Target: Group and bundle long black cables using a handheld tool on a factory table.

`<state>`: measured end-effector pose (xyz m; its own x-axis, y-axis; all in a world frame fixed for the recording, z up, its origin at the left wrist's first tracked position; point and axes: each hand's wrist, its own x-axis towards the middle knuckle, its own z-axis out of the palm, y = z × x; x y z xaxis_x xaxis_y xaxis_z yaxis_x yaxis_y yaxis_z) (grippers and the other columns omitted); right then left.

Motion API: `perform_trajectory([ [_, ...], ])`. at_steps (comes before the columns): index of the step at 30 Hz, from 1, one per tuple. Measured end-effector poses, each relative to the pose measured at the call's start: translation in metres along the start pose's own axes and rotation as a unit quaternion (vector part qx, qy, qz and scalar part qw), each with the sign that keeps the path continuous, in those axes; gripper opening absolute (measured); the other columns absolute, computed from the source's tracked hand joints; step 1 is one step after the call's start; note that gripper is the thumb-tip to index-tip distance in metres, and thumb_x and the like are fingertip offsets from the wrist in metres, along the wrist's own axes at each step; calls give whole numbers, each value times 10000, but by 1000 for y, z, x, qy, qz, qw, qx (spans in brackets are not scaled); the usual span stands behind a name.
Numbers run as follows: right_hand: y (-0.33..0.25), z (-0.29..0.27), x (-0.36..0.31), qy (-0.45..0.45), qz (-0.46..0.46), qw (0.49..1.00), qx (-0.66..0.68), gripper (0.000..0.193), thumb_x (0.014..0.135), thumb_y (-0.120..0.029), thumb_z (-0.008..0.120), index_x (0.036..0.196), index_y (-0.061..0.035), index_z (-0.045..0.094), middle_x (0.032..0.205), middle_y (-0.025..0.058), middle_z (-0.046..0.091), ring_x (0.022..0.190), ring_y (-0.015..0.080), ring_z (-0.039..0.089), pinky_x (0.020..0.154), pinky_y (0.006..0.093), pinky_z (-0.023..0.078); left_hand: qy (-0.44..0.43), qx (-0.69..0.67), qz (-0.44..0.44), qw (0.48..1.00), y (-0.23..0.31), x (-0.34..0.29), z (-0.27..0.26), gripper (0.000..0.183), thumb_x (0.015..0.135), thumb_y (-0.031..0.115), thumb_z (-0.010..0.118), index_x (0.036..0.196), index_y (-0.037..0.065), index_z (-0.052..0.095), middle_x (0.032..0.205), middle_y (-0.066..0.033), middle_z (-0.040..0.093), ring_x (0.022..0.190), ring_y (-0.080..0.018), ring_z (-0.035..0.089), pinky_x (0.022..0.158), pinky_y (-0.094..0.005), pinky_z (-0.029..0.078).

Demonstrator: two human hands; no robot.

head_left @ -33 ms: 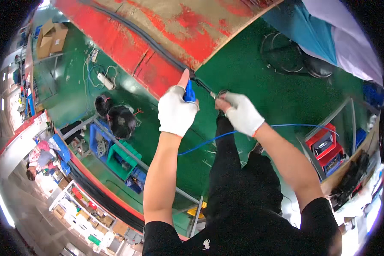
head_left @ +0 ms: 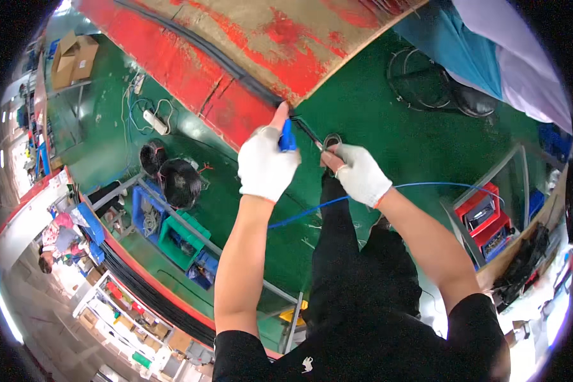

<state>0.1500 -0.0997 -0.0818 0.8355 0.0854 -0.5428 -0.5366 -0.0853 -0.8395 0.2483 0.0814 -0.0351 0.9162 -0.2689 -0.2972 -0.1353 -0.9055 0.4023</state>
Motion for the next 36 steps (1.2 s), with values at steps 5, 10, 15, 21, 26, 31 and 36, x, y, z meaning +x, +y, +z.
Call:
perform_trajectory([
  [5,-16,-3,-2,10,26,999,-31,327,1071,-283,577,1013,1,729,763,112,638,737,182,604,696,363,483,-27,-19,8,999,2,11,-12,791,738,123,757,1510,191,596,910,-205,692,833,-366,710,791,-450,556],
  [10,-22,-18,5,-77,81,993,23,321,1080,-287,584,995,-13,728,758,18,573,740,120,521,677,304,432,-86,-72,-48,993,6,6,-34,810,720,100,764,1511,177,606,863,-190,667,752,-290,692,750,-384,550],
  [15,-31,-55,27,-157,76,985,-17,373,1080,-357,593,993,-36,761,773,20,621,737,121,565,673,318,467,-176,-139,-52,973,-6,32,-49,786,743,27,709,1515,123,600,888,-84,690,791,-148,640,795,-295,531],
  [21,-16,-53,44,-191,58,978,62,425,1065,-423,632,1047,-21,769,782,32,618,741,121,550,669,322,455,-169,-149,-93,970,10,26,-46,784,756,17,696,1523,137,594,925,-88,714,808,-149,645,817,-287,530],
  [26,-24,-36,63,-155,53,986,30,499,1009,-458,701,1125,27,733,834,65,672,801,137,599,731,316,503,-143,-98,-91,981,16,20,-40,796,743,53,711,1524,155,593,901,-116,709,766,-205,660,782,-312,532],
  [31,-39,-31,73,-198,68,977,31,513,1003,-448,705,1154,41,726,880,61,686,825,134,603,759,312,505,-106,-103,-76,986,12,14,-33,795,734,66,728,1513,163,605,828,-135,671,698,-217,644,721,-332,526],
  [36,-29,-37,81,-154,53,984,66,498,1008,-435,693,1191,27,723,964,93,729,911,150,642,853,322,517,-158,-225,-125,953,-1,19,-35,806,748,-29,649,1536,132,588,929,-2,695,759,-92,586,752,-254,505],
])
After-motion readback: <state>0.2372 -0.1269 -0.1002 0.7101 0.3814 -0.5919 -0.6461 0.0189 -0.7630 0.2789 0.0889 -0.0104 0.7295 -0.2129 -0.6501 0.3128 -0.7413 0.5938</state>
